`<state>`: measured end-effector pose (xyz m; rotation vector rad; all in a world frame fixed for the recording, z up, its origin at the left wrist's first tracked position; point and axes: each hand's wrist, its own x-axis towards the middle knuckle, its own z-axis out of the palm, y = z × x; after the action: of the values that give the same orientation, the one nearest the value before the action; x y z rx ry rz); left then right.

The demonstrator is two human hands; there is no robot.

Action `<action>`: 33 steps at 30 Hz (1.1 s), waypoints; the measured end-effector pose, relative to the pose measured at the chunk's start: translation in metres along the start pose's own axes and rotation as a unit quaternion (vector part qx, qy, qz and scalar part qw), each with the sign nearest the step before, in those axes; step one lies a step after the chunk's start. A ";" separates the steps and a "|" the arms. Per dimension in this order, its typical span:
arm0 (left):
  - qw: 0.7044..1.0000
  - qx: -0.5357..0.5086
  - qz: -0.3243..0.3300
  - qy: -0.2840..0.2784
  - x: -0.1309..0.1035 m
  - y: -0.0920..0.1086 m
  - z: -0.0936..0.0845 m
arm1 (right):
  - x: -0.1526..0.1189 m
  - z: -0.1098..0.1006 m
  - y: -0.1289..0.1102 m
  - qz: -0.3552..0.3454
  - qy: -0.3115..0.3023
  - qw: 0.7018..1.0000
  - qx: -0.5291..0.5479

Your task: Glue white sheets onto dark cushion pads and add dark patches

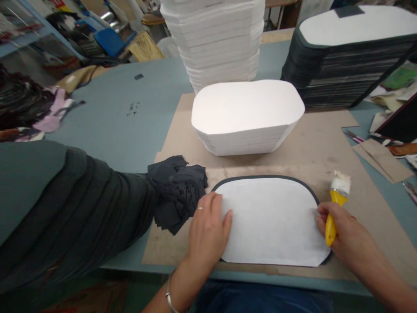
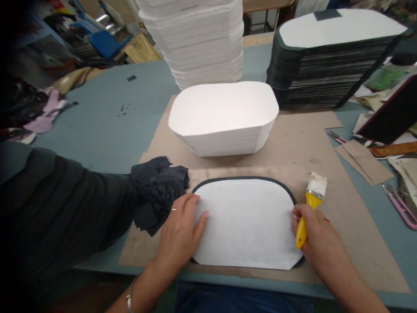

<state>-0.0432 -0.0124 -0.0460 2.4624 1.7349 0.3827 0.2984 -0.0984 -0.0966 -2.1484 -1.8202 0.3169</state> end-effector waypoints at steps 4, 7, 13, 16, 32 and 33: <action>0.990 -0.012 0.135 -0.025 0.007 0.039 0.030 | 0.000 -0.010 -0.002 -0.029 -0.002 0.996 -0.088; 0.989 -0.018 0.138 -0.055 0.009 0.049 0.042 | 0.008 -0.015 -0.023 -0.075 0.034 0.987 -0.136; 0.991 -0.025 0.119 -0.049 0.006 0.046 0.042 | 0.038 0.022 -0.087 -0.195 0.054 0.979 0.007; 0.992 -0.024 0.119 -0.043 0.005 0.047 0.044 | 0.044 0.041 -0.093 -0.202 0.068 0.977 0.018; 0.996 -0.071 0.058 -0.013 -0.013 0.039 0.026 | 0.080 -0.056 -0.108 -0.116 0.056 0.971 0.199; 0.996 -0.074 0.055 -0.013 -0.014 0.039 0.026 | 0.087 -0.053 -0.117 -0.100 0.035 0.969 0.225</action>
<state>-0.0050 -0.0377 -0.0645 2.4516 1.5075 0.4676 0.2254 -0.0006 -0.0014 -1.6359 -1.7068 0.5398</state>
